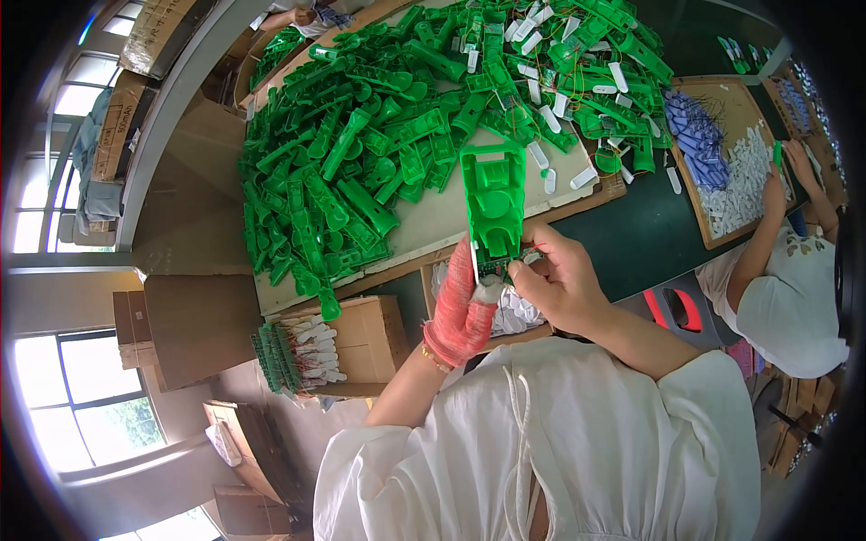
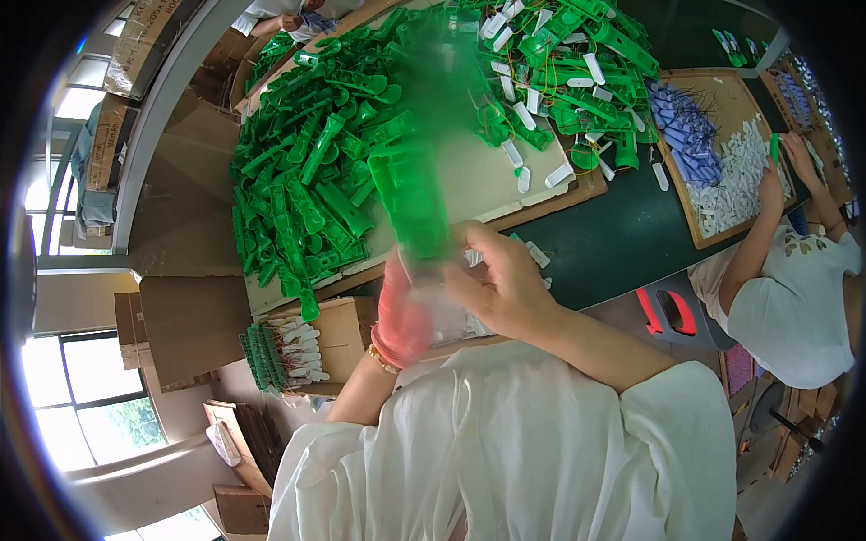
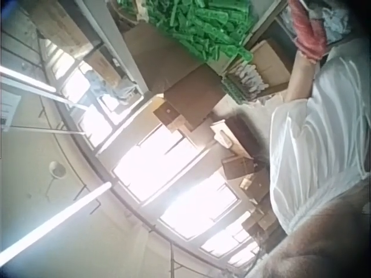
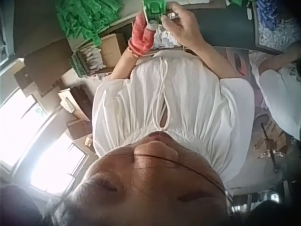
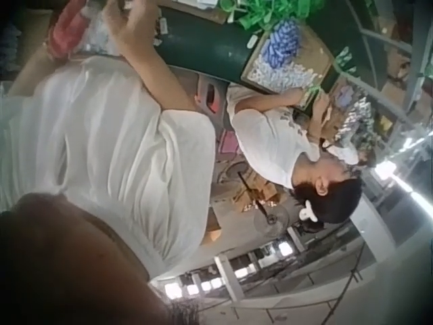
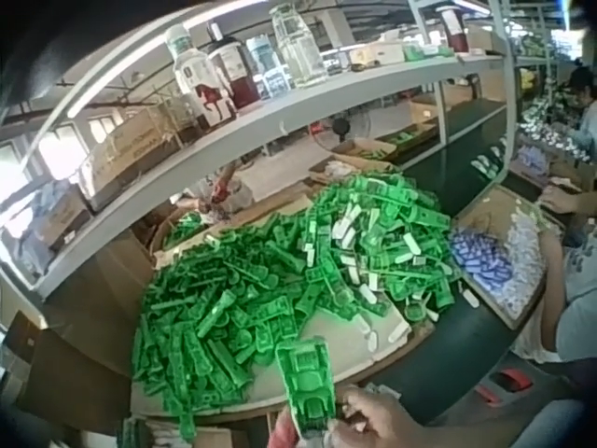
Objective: Manually inserting small white parts into green plastic light fixture housings at a factory assembly line.
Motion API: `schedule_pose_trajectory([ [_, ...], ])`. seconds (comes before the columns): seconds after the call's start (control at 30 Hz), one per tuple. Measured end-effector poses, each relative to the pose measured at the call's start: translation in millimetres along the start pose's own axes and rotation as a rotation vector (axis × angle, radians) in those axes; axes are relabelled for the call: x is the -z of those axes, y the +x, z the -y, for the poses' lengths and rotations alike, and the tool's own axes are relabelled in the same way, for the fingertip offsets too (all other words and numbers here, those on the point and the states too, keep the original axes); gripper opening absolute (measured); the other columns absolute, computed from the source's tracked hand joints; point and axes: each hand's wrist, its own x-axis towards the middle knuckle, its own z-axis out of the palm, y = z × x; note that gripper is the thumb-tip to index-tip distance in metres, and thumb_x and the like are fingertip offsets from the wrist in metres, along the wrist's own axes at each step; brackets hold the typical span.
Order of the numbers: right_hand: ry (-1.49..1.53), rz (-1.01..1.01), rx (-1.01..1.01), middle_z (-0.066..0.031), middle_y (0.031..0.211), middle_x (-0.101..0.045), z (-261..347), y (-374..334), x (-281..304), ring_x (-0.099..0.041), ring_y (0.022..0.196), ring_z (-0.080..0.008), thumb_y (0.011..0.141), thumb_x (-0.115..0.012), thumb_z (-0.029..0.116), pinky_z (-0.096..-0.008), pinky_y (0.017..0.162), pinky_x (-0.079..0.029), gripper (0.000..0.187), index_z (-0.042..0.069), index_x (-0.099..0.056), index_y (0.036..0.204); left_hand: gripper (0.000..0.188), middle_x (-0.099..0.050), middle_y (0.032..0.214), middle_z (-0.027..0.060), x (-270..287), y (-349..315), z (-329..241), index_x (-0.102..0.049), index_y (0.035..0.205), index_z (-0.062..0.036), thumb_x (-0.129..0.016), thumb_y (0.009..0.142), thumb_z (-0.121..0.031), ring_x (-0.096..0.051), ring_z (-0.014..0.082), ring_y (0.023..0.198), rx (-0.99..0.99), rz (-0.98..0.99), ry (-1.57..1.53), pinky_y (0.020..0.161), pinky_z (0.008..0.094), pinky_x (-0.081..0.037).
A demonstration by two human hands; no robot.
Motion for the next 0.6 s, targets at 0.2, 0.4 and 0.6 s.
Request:
schedule_pose_trajectory([
  [0.2, -0.015, 0.021, 0.086, -0.0040, 0.087, -0.055, 13, 3, 0, -0.051, 0.076, -0.0079, 0.075, -0.056, 0.008, -0.0235, 0.067, -0.042, 0.026, -0.001, -0.054, 0.099, 0.055, -0.046, 0.123, 0.0124, -13, 3, -19, -0.027, 0.134, 0.0011, -0.046, 0.090, -0.024, -0.046, 0.0218, 0.112, -0.021, -0.110, 0.071, 0.095, 0.0330, -0.034],
  [0.4, -0.091, 0.022, 0.214, -0.0031, 0.085, -0.053, 12, 1, 2, -0.048, 0.072, -0.0070, 0.074, -0.056, 0.005, -0.0234, 0.064, -0.040, 0.018, 0.000, -0.055, 0.091, 0.053, -0.048, 0.122, 0.0139, -14, 2, -31, -0.030, 0.133, 0.0022, -0.047, 0.089, -0.023, -0.047, 0.0236, 0.112, -0.038, -0.076, 0.132, 0.095, 0.0334, -0.034],
  [0.6, -0.097, -0.062, 0.131, -0.0041, 0.079, -0.059, 13, 2, 0, -0.053, 0.067, -0.0096, 0.066, -0.069, 0.014, -0.0243, 0.059, -0.042, 0.022, 0.007, -0.062, 0.086, 0.052, -0.046, 0.125, 0.0152, -18, 1, -25, -0.030, 0.132, 0.0034, -0.047, 0.089, -0.019, -0.045, 0.0246, 0.115, -0.035, -0.130, 0.157, 0.096, 0.0337, -0.033],
])
